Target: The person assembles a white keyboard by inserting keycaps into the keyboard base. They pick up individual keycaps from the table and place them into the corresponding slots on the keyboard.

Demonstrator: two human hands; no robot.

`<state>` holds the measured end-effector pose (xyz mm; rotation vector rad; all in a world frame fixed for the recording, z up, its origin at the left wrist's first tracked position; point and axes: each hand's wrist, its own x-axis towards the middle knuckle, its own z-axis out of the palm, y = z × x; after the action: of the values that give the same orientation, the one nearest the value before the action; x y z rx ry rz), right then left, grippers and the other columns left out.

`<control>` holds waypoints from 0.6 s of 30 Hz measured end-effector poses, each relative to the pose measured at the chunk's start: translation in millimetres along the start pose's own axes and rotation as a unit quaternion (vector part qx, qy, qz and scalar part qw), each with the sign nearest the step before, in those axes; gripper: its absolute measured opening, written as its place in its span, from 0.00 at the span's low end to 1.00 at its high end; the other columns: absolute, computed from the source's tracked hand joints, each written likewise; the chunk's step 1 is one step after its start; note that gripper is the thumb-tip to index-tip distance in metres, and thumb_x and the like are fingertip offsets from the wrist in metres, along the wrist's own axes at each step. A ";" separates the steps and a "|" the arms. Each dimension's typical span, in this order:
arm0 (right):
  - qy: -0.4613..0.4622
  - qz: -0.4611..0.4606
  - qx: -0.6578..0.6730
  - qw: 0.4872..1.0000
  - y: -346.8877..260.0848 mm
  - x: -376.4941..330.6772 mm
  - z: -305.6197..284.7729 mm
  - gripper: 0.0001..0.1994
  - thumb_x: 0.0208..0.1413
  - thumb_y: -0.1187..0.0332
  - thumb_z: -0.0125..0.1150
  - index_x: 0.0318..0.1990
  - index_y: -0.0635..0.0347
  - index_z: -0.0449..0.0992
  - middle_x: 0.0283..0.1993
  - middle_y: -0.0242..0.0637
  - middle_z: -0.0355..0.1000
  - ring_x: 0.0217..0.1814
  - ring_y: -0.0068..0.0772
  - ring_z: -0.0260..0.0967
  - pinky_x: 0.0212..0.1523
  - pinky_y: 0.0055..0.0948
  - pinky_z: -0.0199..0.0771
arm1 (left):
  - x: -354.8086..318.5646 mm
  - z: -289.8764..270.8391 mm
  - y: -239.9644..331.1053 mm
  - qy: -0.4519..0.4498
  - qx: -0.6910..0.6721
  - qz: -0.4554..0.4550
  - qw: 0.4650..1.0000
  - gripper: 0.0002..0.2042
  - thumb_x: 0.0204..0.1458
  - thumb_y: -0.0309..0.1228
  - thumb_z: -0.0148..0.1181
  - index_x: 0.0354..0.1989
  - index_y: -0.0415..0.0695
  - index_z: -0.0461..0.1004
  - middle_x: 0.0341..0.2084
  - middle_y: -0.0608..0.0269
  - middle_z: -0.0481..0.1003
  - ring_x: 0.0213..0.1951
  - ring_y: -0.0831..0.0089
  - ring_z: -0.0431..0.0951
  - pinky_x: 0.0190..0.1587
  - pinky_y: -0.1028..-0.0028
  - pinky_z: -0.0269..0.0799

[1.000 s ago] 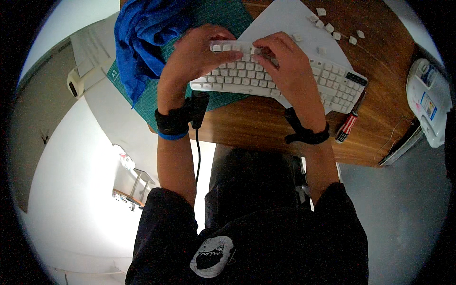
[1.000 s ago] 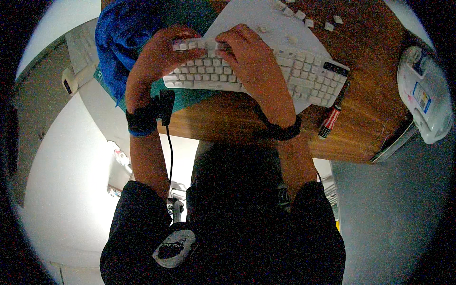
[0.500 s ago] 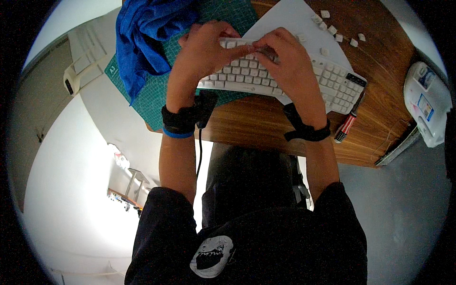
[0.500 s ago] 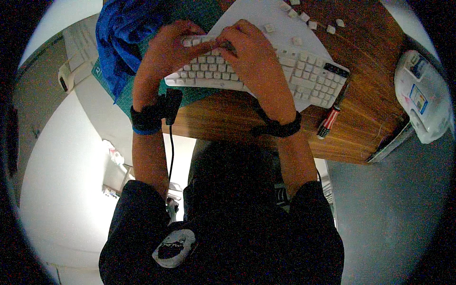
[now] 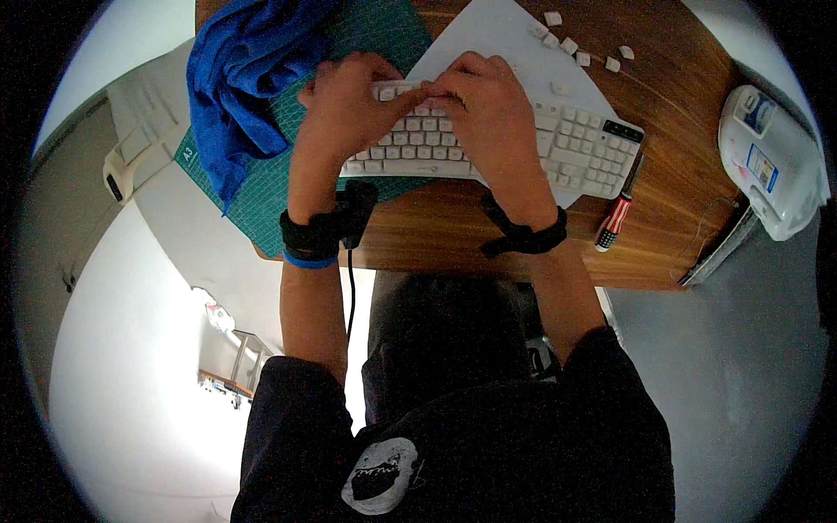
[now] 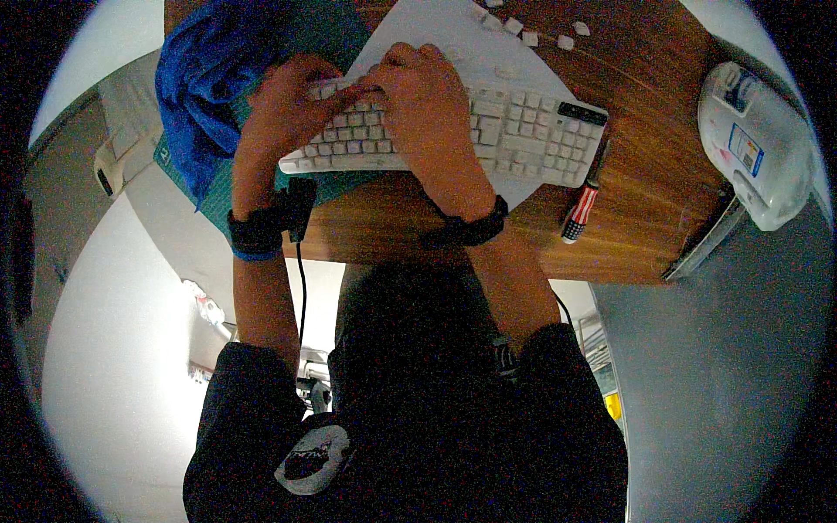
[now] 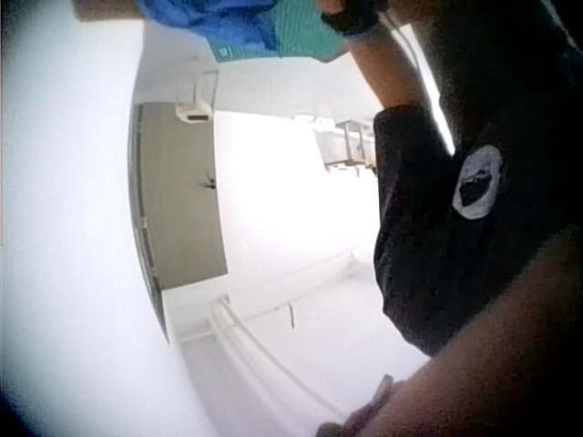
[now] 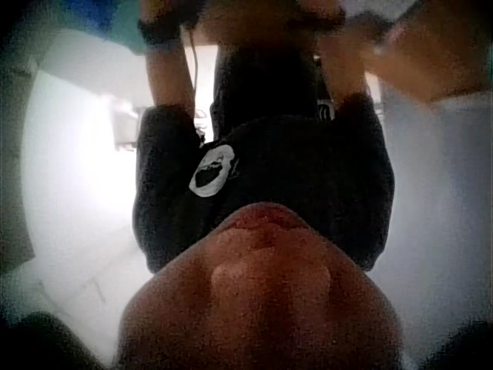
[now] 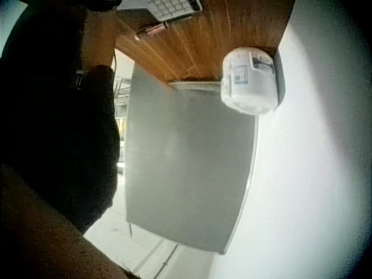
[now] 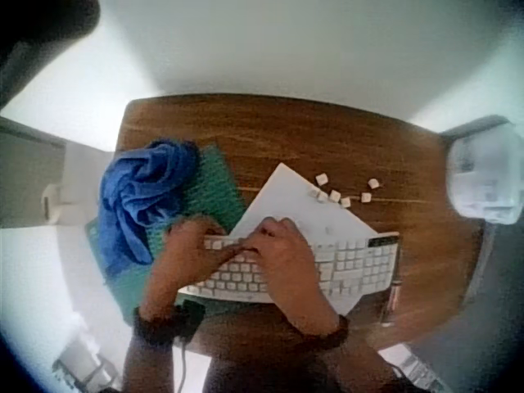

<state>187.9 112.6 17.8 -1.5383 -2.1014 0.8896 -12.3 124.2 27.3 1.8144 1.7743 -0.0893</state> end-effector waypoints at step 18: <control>0.050 0.030 -0.033 0.998 51.4 -17.6 -40.5 0.13 0.61 0.71 0.65 0.53 0.52 0.83 0.49 0.39 0.77 0.56 0.46 0.74 0.57 0.44 0.78 | -7.5 -9.9 6.3 0.028 -0.034 0.061 0.997 0.23 0.50 0.53 0.76 0.49 0.55 0.80 0.39 0.54 0.84 0.46 0.46 0.84 0.51 0.48 0.75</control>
<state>255.4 116.8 12.8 -1.6507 -2.0425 0.7530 -10.7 122.3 41.0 1.8885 1.6782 0.0709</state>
